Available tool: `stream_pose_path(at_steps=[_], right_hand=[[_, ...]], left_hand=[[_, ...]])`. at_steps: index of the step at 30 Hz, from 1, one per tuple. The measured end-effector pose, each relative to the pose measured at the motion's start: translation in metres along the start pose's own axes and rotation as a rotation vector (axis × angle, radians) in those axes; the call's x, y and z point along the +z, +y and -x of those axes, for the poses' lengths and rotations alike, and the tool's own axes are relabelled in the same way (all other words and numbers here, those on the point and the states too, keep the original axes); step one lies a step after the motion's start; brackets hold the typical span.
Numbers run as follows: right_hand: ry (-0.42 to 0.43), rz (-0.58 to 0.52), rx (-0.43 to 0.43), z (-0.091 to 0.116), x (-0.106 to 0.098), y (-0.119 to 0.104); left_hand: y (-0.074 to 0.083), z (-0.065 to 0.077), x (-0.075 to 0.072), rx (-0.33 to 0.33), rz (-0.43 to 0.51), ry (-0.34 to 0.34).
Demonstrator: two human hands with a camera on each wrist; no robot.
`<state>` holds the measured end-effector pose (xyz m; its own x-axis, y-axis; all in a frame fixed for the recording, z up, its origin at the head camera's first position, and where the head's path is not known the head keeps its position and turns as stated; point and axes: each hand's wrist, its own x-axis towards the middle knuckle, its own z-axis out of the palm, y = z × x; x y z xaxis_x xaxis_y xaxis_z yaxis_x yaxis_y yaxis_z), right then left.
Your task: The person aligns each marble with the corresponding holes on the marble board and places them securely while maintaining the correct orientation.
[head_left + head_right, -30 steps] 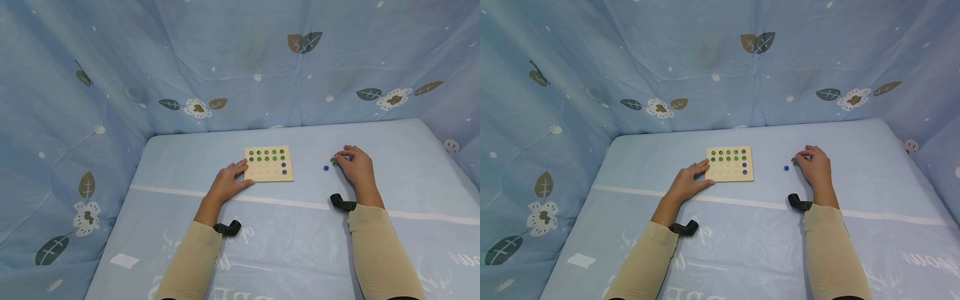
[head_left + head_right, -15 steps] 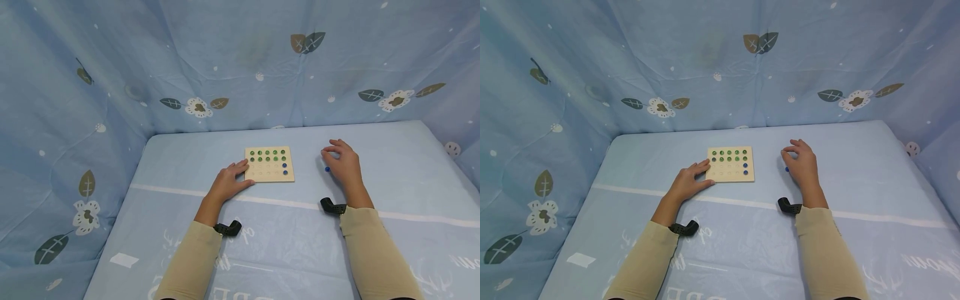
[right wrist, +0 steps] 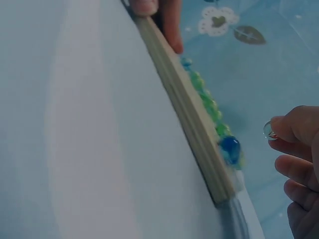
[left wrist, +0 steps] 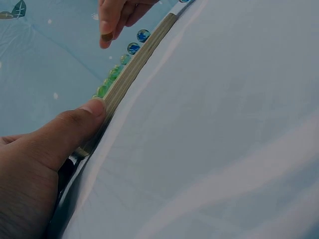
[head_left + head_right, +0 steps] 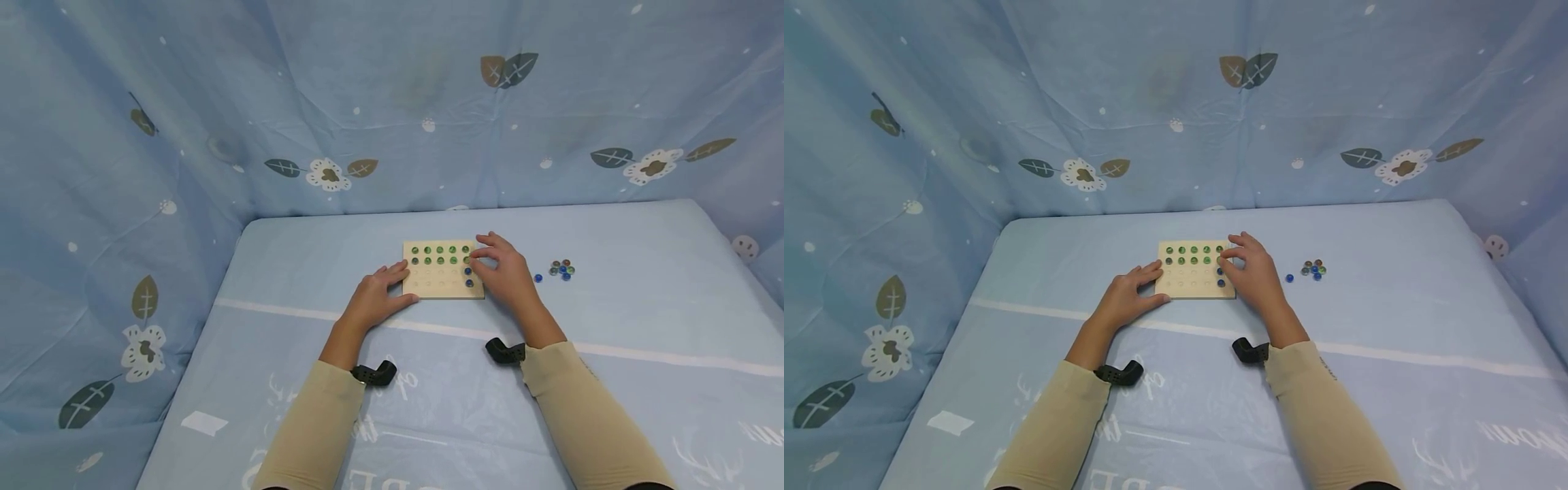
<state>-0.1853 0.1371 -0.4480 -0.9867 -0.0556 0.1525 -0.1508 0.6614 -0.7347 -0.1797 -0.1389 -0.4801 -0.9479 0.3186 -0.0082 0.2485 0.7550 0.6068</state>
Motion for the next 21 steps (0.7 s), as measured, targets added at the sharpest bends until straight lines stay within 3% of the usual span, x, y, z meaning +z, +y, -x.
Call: stream_pose_path(at_steps=[13, 21], right_hand=[[-0.132, 0.08, -0.102, 0.002, 0.016, -0.004], [-0.152, 0.112, -0.146, 0.001, 0.018, -0.003]], left_hand=[[0.001, 0.0, 0.0, -0.007, -0.009, -0.008], [0.002, 0.001, -0.002, -0.006, -0.015, -0.011]])
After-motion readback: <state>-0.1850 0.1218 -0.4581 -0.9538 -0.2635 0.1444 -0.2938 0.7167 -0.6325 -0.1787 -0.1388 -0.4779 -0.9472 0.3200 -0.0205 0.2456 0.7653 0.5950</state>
